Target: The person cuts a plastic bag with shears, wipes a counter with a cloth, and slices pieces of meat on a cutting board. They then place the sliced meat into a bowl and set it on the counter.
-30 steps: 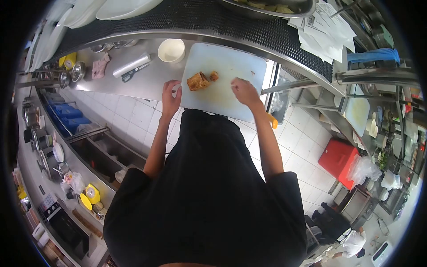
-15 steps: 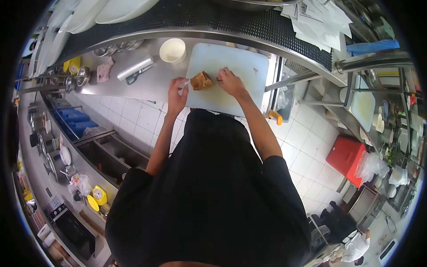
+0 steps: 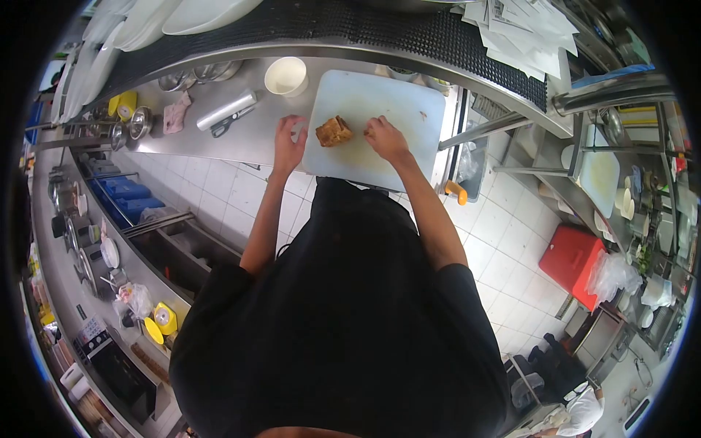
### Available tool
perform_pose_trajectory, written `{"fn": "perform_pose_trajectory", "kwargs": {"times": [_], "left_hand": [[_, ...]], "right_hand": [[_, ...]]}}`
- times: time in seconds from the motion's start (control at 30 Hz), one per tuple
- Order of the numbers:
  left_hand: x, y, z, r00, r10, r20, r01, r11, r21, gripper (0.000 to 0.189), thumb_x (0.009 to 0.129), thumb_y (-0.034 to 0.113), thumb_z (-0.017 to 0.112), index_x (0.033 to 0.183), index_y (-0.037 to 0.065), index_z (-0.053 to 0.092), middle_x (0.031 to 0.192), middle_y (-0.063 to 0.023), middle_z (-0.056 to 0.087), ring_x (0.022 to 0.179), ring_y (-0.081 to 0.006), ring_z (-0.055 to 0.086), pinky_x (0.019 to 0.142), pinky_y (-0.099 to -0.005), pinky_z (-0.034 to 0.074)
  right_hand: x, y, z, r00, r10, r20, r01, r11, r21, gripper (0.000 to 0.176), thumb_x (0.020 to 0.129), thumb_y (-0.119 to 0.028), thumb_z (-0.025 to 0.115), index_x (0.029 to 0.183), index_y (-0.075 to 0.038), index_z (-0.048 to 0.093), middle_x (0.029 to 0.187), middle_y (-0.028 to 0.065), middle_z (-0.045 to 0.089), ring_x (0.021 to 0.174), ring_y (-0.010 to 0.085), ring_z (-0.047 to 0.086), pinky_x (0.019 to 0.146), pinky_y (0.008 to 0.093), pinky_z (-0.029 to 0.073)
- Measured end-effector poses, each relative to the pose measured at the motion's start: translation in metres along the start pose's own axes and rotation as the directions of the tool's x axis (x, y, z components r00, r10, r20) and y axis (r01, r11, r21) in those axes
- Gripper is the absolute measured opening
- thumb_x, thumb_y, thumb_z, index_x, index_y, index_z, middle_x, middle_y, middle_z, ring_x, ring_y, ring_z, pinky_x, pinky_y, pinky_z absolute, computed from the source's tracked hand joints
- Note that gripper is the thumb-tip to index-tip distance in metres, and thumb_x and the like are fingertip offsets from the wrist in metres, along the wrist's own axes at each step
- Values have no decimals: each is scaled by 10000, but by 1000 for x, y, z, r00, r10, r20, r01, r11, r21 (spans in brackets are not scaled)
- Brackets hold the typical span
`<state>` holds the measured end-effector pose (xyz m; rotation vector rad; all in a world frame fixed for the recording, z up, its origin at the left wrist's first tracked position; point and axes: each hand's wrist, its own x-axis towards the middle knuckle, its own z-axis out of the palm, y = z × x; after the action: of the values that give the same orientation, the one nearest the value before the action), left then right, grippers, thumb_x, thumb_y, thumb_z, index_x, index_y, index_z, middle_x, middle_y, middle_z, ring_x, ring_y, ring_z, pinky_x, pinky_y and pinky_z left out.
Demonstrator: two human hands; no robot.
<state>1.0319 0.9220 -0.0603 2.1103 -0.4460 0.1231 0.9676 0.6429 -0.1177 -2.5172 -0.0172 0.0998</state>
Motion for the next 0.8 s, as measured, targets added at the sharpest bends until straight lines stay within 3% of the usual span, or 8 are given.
{"fn": "perform_pose_trajectory", "kwargs": {"times": [0.17, 0.27, 0.37, 0.47, 0.5, 0.6, 0.67, 0.8], "left_hand": [[30, -20, -6, 998, 61, -17, -59, 994, 91, 303, 889, 58, 676, 1189, 65, 635, 1200, -174, 582, 1130, -366, 550, 907, -428, 488], [65, -64, 0, 988, 2, -152, 38, 965, 261, 339, 863, 58, 696, 1196, 76, 635, 1222, -145, 588, 1175, -350, 550, 972, -421, 487], [93, -104, 1, 990, 113, -87, -50, 844, 534, 369, 830, 100, 746, 1189, 97, 657, 1240, -138, 589, 1201, -341, 541, 1033, -431, 445], [105, -155, 2, 996, 33, 77, -74, 784, 616, 316, 818, 127, 764, 1128, 111, 706, 1221, -135, 611, 1197, -329, 551, 1064, -435, 419], [105, -161, 3, 999, 3, 42, -28, 802, 597, 220, 825, 128, 757, 1043, 110, 743, 1180, -134, 637, 1186, -311, 561, 1056, -430, 421], [80, -151, -6, 991, 133, 25, -124, 819, 560, 161, 849, 119, 724, 1008, 102, 745, 1212, -136, 608, 1095, -354, 578, 968, -439, 468], [53, -136, -13, 995, 101, 8, -90, 843, 531, 152, 850, 108, 721, 1000, 101, 746, 1205, -138, 608, 1082, -351, 581, 961, -436, 473], [6, -104, -21, 995, -8, 98, -38, 890, 455, 160, 855, 71, 707, 1012, 84, 734, 1187, -135, 598, 1088, -349, 584, 955, -444, 486]], "right_hand": [[-1, -2, -6, 997, 70, -33, -67, 994, 84, 339, 890, -207, 692, 1166, -103, 525, 1193, 128, 560, 1085, 393, 611, 915, 485, 524], [-5, 1, -2, 998, 41, -36, -38, 995, 93, 381, 862, -152, 696, 1189, -83, 515, 1214, 153, 537, 1082, 406, 608, 909, 494, 527], [-16, -4, -3, 997, 36, -69, -25, 989, 146, 449, 854, -134, 709, 1242, -72, 492, 1238, 172, 516, 1109, 422, 589, 929, 492, 520], [-26, -4, -3, 995, 25, -98, -10, 988, 152, 502, 851, -125, 715, 1285, -77, 467, 1244, 182, 508, 1118, 442, 579, 942, 491, 515], [-28, -2, -2, 996, 34, -82, -22, 988, 151, 509, 854, -125, 712, 1294, -80, 461, 1246, 186, 506, 1119, 445, 579, 944, 492, 515], [-31, 1, -1, 996, 71, -53, -64, 990, 129, 521, 864, -125, 703, 1317, -88, 448, 1252, 195, 499, 1124, 449, 580, 948, 494, 517], [-34, -2, -2, 991, 125, -52, -120, 988, 94, 517, 873, -126, 693, 1326, -93, 446, 1255, 199, 497, 1129, 443, 582, 947, 495, 519], [-35, -4, -3, 996, 20, -87, -11, 994, 104, 514, 888, -140, 679, 1339, -94, 438, 1249, 201, 503, 1119, 439, 593, 923, 495, 531]]}}
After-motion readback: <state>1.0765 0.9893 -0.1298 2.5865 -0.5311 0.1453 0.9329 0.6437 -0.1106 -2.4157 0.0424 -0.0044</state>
